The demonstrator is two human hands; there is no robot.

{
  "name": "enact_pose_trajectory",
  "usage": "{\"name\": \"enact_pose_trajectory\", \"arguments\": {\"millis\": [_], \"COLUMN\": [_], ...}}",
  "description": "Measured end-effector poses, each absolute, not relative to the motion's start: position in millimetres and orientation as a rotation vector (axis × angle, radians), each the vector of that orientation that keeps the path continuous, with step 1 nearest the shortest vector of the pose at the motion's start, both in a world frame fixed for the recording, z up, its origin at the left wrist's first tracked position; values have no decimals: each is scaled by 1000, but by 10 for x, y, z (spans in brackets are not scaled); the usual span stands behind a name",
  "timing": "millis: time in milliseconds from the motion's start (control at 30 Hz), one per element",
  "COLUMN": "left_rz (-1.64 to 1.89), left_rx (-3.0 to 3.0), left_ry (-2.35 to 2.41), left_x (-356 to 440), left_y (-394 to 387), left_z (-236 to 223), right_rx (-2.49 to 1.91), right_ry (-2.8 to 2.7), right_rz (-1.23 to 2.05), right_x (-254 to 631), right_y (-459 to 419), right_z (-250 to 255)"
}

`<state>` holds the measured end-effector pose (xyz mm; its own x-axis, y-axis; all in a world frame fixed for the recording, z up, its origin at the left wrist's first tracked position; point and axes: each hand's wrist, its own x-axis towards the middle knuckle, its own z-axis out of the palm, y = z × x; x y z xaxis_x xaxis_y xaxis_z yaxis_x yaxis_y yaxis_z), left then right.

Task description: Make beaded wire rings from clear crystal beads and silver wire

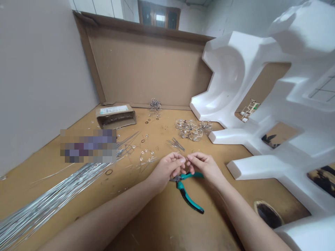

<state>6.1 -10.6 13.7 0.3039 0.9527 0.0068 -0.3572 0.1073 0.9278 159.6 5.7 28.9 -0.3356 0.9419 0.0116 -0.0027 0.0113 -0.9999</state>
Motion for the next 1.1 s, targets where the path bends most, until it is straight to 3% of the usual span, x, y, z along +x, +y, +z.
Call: {"name": "enact_pose_trajectory", "arguments": {"millis": [233, 467, 800, 900, 1100], "left_rz": [1109, 1108, 1073, 1065, 1057], "left_rx": [1044, 911, 1011, 1014, 978], "left_ry": [688, 577, 426, 396, 352], "left_x": [15, -107, -136, -170, -268], "left_y": [-49, 37, -85, -137, -138], "left_z": [57, 152, 340, 473, 652], "right_rx": [-1190, -1437, -1592, -1633, -1579], "right_ry": [-1727, -2401, -2795, -2767, -2470], "right_rz": [1326, 295, -204, -120, 676], "right_x": [1583, 1686, 1501, 1549, 2022], "right_y": [75, -375, -626, -570, -497], "right_z": [241, 268, 269, 329, 610]}}
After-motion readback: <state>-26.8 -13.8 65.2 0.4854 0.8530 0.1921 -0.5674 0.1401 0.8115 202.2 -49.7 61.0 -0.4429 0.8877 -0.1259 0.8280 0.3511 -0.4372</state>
